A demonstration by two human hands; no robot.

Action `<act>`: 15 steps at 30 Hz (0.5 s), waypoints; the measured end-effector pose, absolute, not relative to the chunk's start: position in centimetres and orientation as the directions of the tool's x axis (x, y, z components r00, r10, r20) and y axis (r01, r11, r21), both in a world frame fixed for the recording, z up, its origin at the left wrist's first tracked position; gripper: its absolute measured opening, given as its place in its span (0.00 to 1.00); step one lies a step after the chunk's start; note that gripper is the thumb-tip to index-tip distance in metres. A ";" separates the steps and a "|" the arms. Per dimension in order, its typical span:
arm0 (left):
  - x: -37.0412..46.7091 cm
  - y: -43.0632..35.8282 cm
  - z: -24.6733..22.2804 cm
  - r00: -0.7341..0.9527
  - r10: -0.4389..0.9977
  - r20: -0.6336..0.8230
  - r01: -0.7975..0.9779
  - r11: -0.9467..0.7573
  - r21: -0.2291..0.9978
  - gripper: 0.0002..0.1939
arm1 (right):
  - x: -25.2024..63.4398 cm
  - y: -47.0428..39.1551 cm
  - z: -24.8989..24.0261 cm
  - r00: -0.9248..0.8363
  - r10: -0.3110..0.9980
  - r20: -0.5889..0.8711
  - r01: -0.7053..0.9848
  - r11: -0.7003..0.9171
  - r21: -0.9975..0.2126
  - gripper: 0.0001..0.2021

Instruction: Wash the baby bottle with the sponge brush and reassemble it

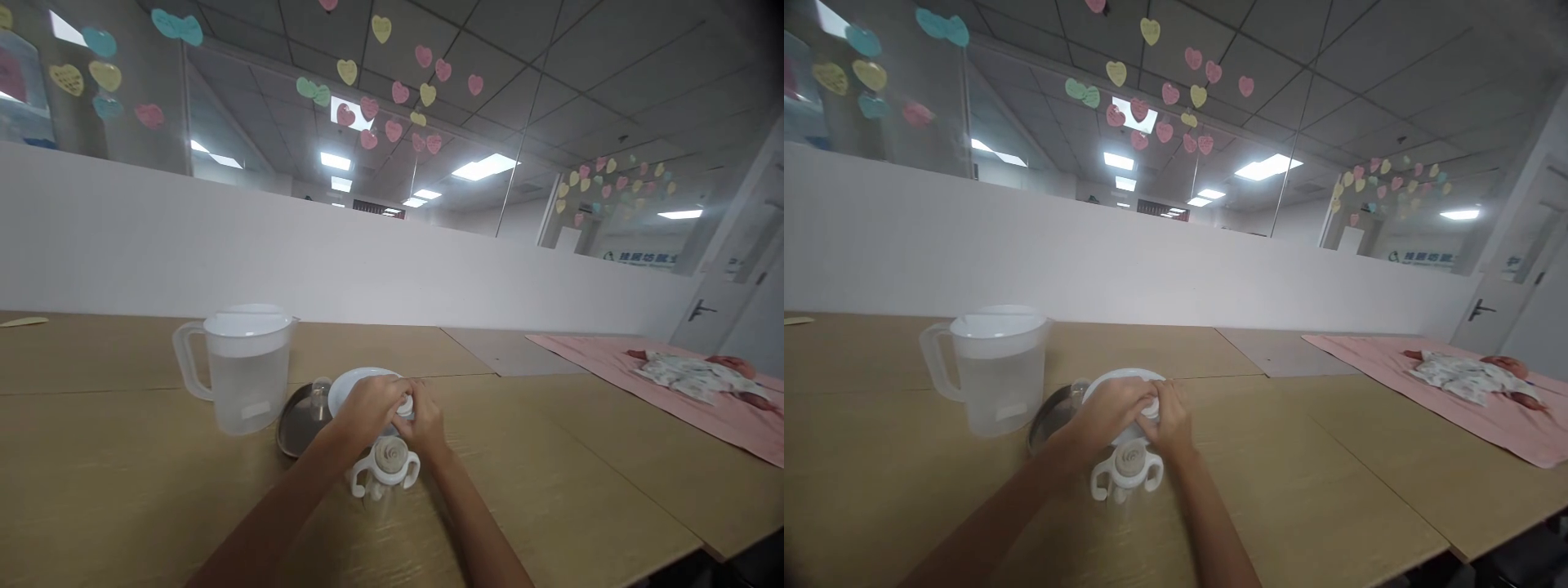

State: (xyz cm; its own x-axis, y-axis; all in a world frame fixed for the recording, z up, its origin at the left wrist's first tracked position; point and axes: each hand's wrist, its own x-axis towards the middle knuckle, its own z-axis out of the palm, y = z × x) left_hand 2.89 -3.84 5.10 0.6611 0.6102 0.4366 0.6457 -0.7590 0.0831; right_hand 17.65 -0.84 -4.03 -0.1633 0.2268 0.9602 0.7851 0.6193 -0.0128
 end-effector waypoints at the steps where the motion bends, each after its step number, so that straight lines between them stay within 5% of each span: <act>1: 3.1 -4.3 5.3 0.676 0.608 0.416 0.657 -0.753 0.033 0.09 | 17.8 -0.7 -4.1 -0.156 0.204 0.966 0.776 0.631 -0.009 0.13; 6: 4.3 -7.0 5.9 0.758 0.578 0.303 0.642 -0.743 -0.187 0.08 | 19.6 0.0 -4.2 -0.204 0.020 0.979 0.728 0.672 0.138 0.09; 15: 4.4 -8.9 6.1 0.835 0.428 0.348 0.532 -0.791 -0.304 0.10 | 20.7 -0.1 -4.0 -0.167 -0.123 0.978 0.796 0.568 0.207 0.14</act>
State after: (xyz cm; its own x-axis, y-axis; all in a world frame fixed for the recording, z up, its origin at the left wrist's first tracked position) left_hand 4.40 -8.89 6.08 0.8345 0.4275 0.3475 0.5316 -0.7906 -0.3039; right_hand 20.71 -0.09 -3.99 -0.1667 -0.1235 0.9782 0.7964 0.5681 0.2074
